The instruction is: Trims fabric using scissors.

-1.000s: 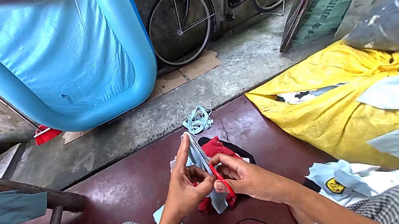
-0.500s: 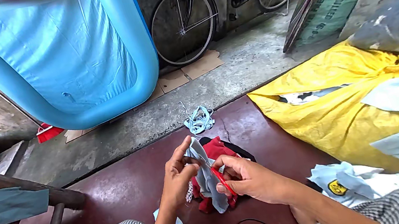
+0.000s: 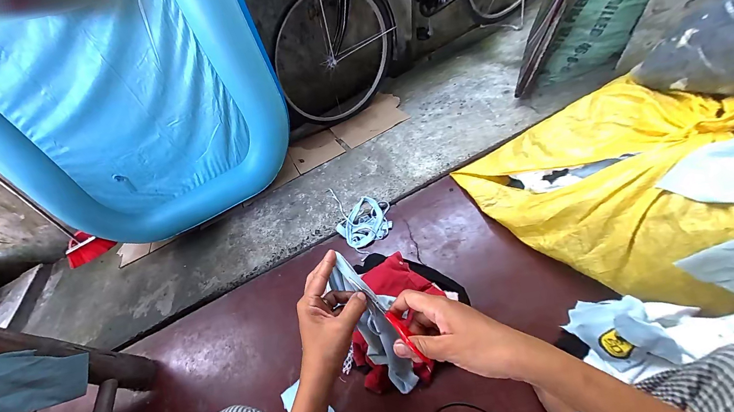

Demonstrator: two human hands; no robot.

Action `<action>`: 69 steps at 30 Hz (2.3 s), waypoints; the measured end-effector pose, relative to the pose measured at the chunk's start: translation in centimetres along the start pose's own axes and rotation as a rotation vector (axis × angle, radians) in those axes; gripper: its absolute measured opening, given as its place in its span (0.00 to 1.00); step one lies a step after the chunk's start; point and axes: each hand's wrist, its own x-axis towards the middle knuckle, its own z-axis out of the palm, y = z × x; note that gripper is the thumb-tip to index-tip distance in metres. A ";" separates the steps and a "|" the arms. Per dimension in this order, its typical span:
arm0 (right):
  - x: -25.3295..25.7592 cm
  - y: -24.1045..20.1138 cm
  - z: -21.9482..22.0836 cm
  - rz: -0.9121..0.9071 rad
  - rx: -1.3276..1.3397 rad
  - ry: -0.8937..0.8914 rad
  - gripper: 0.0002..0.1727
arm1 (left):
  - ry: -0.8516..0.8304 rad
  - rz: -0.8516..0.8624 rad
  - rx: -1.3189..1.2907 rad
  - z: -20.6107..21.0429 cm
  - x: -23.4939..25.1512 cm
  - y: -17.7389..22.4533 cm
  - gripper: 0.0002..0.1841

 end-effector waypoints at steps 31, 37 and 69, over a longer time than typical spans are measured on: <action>0.3 -0.1 0.0 -0.066 0.352 -0.179 0.28 | -0.247 0.029 0.052 -1.0 -0.6 1.9 0.53; 0.3 -0.1 0.1 -0.106 0.392 -0.208 0.30 | -0.276 0.023 0.019 -0.9 -0.9 1.9 0.53; 0.4 -0.3 0.8 -0.142 0.413 -0.071 0.24 | -0.339 -0.006 -0.030 -0.1 -1.4 1.4 0.56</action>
